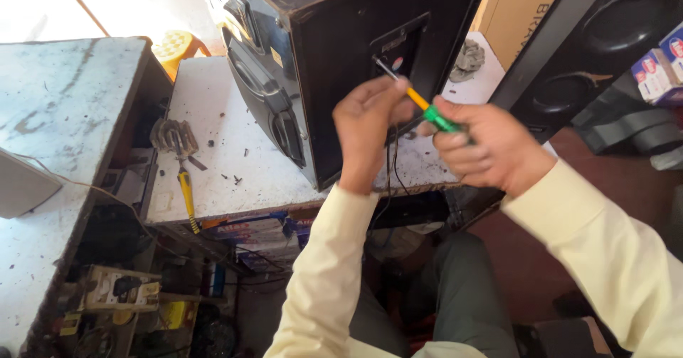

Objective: The person uses a screwdriver to tighten screws on the back panel of a black electronic device, likely a speaker or amplifier. They repeatedly pick up screws from the workbench and secure them into the device's rear ports.

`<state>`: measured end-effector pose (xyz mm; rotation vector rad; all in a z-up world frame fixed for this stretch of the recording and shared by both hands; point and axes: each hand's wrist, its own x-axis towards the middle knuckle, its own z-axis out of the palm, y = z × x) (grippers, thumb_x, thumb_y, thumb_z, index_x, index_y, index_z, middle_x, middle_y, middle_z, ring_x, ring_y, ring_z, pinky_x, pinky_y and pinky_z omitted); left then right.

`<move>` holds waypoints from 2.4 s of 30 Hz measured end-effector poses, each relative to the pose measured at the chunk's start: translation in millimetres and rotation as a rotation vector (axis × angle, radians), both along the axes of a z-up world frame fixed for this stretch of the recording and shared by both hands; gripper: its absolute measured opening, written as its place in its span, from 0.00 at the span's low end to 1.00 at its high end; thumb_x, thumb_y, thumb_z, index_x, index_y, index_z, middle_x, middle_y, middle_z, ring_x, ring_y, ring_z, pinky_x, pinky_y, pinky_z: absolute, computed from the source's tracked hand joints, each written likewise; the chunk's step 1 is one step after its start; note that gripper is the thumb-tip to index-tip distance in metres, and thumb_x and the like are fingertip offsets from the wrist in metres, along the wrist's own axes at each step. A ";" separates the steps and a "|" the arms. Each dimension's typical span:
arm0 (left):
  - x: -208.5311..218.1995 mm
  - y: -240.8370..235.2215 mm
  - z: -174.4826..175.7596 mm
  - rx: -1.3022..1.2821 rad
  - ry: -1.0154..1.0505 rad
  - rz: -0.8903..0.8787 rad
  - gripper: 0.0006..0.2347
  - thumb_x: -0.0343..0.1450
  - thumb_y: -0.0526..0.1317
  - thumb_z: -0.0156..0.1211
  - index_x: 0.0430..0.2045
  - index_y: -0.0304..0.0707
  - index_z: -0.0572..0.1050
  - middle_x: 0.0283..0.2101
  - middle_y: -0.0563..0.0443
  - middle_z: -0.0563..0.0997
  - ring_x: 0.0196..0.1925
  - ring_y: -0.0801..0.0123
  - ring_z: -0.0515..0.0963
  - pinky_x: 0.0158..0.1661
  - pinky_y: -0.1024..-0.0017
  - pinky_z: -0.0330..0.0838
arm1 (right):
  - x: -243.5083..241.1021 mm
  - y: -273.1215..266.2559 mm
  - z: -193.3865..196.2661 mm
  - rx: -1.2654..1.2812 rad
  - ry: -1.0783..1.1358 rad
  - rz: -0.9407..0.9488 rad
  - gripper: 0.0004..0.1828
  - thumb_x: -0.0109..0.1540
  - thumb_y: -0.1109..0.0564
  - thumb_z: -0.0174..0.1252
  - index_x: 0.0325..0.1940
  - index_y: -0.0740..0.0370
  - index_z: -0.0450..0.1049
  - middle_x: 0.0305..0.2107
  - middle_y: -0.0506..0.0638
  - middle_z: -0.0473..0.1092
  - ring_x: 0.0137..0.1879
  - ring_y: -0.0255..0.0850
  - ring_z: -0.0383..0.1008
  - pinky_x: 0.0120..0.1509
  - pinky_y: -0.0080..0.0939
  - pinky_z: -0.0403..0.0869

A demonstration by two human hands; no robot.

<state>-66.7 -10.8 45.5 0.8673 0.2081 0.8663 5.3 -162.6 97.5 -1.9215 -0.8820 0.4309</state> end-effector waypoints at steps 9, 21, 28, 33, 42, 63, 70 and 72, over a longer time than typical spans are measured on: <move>-63.3 118.5 32.4 0.767 0.011 1.307 0.09 0.77 0.40 0.63 0.39 0.29 0.76 0.35 0.51 0.77 0.35 0.74 0.74 0.38 0.76 0.68 | 10.0 -6.5 -3.6 0.132 -0.574 0.043 0.20 0.66 0.46 0.59 0.42 0.67 0.79 0.18 0.44 0.64 0.19 0.30 0.60 0.21 0.32 0.58; 3.4 232.3 20.7 0.734 0.002 0.754 0.13 0.79 0.44 0.44 0.37 0.29 0.69 0.44 0.48 0.71 0.49 0.63 0.70 0.56 0.67 0.63 | 35.8 -5.8 -3.3 0.048 0.722 0.079 0.22 0.64 0.46 0.58 0.44 0.71 0.78 0.19 0.45 0.64 0.17 0.28 0.56 0.15 0.29 0.53; -2.7 190.8 37.4 0.804 0.003 0.852 0.11 0.81 0.40 0.44 0.34 0.30 0.63 0.38 0.46 0.66 0.44 0.60 0.67 0.52 0.64 0.63 | 29.4 -14.5 -1.0 0.047 -0.032 -0.008 0.16 0.63 0.55 0.59 0.49 0.71 0.74 0.24 0.48 0.70 0.22 0.32 0.66 0.20 0.33 0.60; -11.2 146.5 42.9 0.966 0.050 1.021 0.08 0.80 0.39 0.42 0.39 0.34 0.69 0.43 0.46 0.68 0.50 0.59 0.70 0.61 0.63 0.60 | 12.0 -35.6 -3.9 0.126 -0.920 -0.081 0.15 0.64 0.55 0.60 0.49 0.69 0.75 0.26 0.49 0.71 0.25 0.34 0.68 0.24 0.34 0.64; -13.3 176.5 35.4 0.987 0.208 0.956 0.12 0.80 0.41 0.46 0.36 0.29 0.71 0.46 0.38 0.73 0.55 0.47 0.68 0.59 0.53 0.59 | 42.0 -30.3 -4.0 0.097 0.652 0.026 0.14 0.65 0.54 0.62 0.50 0.67 0.75 0.30 0.50 0.73 0.30 0.37 0.72 0.31 0.37 0.70; -19.6 345.2 23.7 0.710 0.682 0.596 0.10 0.78 0.39 0.49 0.36 0.30 0.73 0.45 0.38 0.75 0.51 0.48 0.71 0.56 0.54 0.62 | 37.4 -31.3 9.4 0.091 0.287 0.112 0.16 0.70 0.50 0.56 0.47 0.68 0.77 0.23 0.49 0.72 0.25 0.32 0.70 0.30 0.37 0.69; -36.9 386.8 34.8 0.667 0.806 0.614 0.09 0.78 0.39 0.50 0.35 0.30 0.74 0.44 0.38 0.75 0.50 0.48 0.71 0.54 0.54 0.63 | 33.5 -44.1 -8.9 0.097 -0.809 -0.016 0.17 0.70 0.49 0.56 0.46 0.69 0.77 0.22 0.50 0.72 0.22 0.31 0.67 0.28 0.36 0.67; -37.3 397.2 41.1 0.678 0.849 0.621 0.09 0.77 0.38 0.50 0.35 0.30 0.74 0.44 0.38 0.75 0.50 0.49 0.72 0.54 0.54 0.63 | 38.1 -37.8 -12.3 0.028 -0.506 -0.001 0.18 0.70 0.48 0.56 0.45 0.69 0.77 0.22 0.50 0.73 0.21 0.31 0.66 0.27 0.36 0.66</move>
